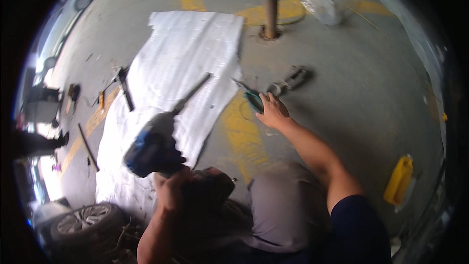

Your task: The person aligns and secures a car hood using a hammer and an impact wrench. They repeatedly adjust the hood's position, tap it into place, and fasten bolts under the hood.

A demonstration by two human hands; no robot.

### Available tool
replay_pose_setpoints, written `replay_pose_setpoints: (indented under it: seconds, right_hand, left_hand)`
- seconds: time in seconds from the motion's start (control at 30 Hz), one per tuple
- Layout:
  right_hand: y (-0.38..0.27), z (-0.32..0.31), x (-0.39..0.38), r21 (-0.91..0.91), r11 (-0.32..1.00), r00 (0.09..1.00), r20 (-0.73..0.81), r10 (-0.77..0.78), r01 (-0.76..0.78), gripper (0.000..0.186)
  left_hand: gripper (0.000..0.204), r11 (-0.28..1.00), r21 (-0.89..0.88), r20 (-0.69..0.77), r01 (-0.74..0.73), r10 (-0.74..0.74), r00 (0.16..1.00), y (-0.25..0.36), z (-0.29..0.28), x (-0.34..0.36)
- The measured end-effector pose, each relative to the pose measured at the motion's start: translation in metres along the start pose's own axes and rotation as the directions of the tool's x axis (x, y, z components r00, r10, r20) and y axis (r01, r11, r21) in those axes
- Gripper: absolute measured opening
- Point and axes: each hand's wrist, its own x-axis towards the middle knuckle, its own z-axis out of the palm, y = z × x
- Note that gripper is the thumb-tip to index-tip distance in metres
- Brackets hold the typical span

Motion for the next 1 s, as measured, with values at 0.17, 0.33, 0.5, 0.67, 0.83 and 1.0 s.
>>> replay_pose_setpoints:
  seconds: [0.17,0.33,0.5,0.67,0.83,1.0]
  right_hand:
    - [-0.014,0.043,0.043,-0.165,0.984,0.992,0.09,0.086,-0.07,0.075]
    - [0.016,0.024,0.011,0.116,0.935,0.92,0.257,0.297,-0.334,0.061]
    - [-0.015,-0.079,-0.075,0.512,0.859,0.984,-0.154,0.09,0.001,0.054]
    - [-0.076,-0.153,-0.125,0.157,0.974,0.966,-0.225,-0.126,0.164,0.055]
    - [-0.089,-0.175,-0.144,0.111,0.933,0.791,-0.57,-0.223,0.343,0.057]
    - [-0.086,-0.165,-0.151,-0.025,0.984,0.928,-0.328,-0.175,0.177,0.049]
  left_hand:
    - [0.02,0.995,0.053,0.106,0.088,-0.093,0.99,-0.008,0.005,-0.002]
    - [0.031,0.995,0.068,0.133,0.076,-0.085,0.988,-0.017,0.007,0.004]
    - [0.031,0.999,0.04,0.138,-0.029,0.023,0.99,-0.025,0.02,0.016]
    - [0.019,0.981,0.13,0.148,-0.141,0.122,0.982,-0.028,0.039,0.026]
    - [0.02,0.972,0.201,0.137,-0.121,0.095,0.986,-0.029,0.038,0.025]
    - [0.014,0.978,0.163,0.148,-0.132,0.108,0.983,-0.026,0.033,0.018]
